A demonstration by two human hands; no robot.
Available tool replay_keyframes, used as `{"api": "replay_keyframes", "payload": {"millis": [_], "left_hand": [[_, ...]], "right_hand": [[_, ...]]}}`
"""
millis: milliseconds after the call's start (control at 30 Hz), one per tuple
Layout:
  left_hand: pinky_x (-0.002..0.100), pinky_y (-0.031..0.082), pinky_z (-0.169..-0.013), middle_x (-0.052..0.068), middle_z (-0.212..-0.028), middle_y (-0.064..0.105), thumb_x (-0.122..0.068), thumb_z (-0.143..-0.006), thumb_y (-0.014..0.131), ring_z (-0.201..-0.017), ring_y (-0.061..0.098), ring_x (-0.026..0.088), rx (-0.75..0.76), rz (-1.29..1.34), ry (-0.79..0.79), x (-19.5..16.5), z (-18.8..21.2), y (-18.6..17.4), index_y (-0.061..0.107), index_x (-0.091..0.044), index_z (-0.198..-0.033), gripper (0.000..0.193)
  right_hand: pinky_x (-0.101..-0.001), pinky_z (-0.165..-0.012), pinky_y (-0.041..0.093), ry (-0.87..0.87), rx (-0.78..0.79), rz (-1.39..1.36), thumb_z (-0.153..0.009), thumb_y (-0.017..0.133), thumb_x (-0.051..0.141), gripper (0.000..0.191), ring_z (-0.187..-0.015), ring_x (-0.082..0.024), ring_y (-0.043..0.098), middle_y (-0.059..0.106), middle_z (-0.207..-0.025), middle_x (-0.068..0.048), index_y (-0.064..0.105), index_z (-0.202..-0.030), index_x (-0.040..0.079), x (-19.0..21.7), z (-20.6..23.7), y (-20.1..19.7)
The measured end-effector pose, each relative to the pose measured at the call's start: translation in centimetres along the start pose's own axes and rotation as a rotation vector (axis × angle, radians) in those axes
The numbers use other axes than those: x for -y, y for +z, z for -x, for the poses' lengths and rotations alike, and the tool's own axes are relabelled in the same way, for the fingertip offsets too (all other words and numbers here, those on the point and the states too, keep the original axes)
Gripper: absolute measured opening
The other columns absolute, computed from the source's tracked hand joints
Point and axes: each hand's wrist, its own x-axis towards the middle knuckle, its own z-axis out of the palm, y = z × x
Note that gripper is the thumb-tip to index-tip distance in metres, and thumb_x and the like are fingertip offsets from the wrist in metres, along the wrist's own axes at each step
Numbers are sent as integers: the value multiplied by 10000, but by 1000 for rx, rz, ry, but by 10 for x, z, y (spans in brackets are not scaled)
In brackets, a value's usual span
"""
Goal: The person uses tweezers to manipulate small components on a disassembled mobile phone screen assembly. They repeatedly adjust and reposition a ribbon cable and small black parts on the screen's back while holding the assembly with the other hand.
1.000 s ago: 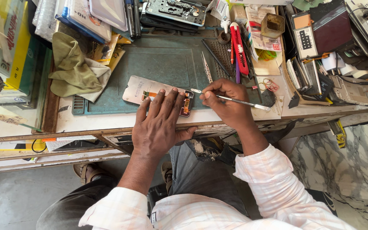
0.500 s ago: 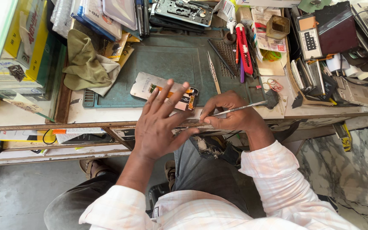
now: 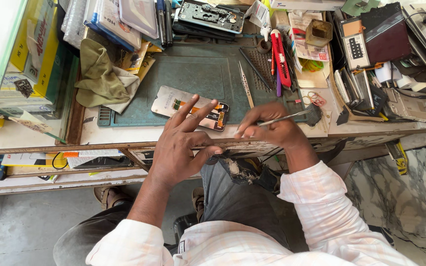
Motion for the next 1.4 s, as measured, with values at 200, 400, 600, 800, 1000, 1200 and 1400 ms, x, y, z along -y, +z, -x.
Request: {"api": "replay_keyframes", "payload": {"millis": [200, 400, 600, 800, 1000, 1200, 1400], "left_hand": [[475, 377, -1202, 42, -1460, 614, -492, -756, 874, -1535, 387, 335, 15, 95, -2, 3, 3, -3, 652, -87, -651, 475], [503, 269, -1235, 69, -1515, 533, -633, -716, 810, -1530, 313, 320, 17, -230, -90, -3, -1, 12, 617, -127, -1356, 839], [492, 168, -1238, 99, -1526, 452, -771, -674, 725, -1505, 245, 322, 160, -388, -171, -3, -9, 22, 382, -147, -1544, 1124], [491, 193, -1220, 121, -1520, 428, -772, -686, 728, -1471, 294, 325, 257, -464, -185, -7, -11, 21, 391, -165, -1517, 1082], [512, 223, -1207, 112, -1503, 433, -760, -690, 722, -1445, 347, 319, 254, -514, -173, -9, -12, 21, 401, -162, -1518, 1070], [525, 235, -1202, 107, -1507, 433, -739, -726, 703, -1440, 363, 315, 241, -565, -152, -7, -11, 26, 407, -170, -1523, 1023], [548, 238, -1196, 110, -1502, 438, -765, -745, 665, -1437, 371, 313, 249, -622, -114, -6, -10, 29, 411, -168, -1523, 1013]], "right_hand": [[-268, -698, 567, 30, -382, 17, -1023, 710, 125, 138, -861, -142, 729, 781, -1021, -138, 707, -1118, 24, -14, -1, 5], [-287, -859, 638, 21, -512, 68, -1004, 698, 70, 150, -966, -154, 759, 765, -1075, -128, 681, -1140, 9, -17, -11, 12], [-278, -822, 649, 88, -442, 328, -1005, 699, 95, 123, -938, -163, 778, 762, -990, -108, 679, -1059, -13, -12, -11, 16], [-276, -818, 649, 132, -434, 336, -994, 702, 95, 123, -931, -157, 781, 760, -954, -101, 669, -1022, -20, -9, -14, 18], [-251, -782, 627, 109, -403, 380, -993, 697, 80, 104, -899, -123, 765, 764, -935, -87, 669, -1012, -18, -6, -15, 19], [-227, -690, 573, 125, -395, 445, -979, 716, 63, 81, -786, -76, 702, 754, -864, -74, 694, -987, -15, -3, -16, 21], [-242, -729, 599, 122, -347, 427, -990, 700, 77, 88, -837, -91, 741, 771, -896, -82, 696, -981, -11, -1, -16, 18]]}}
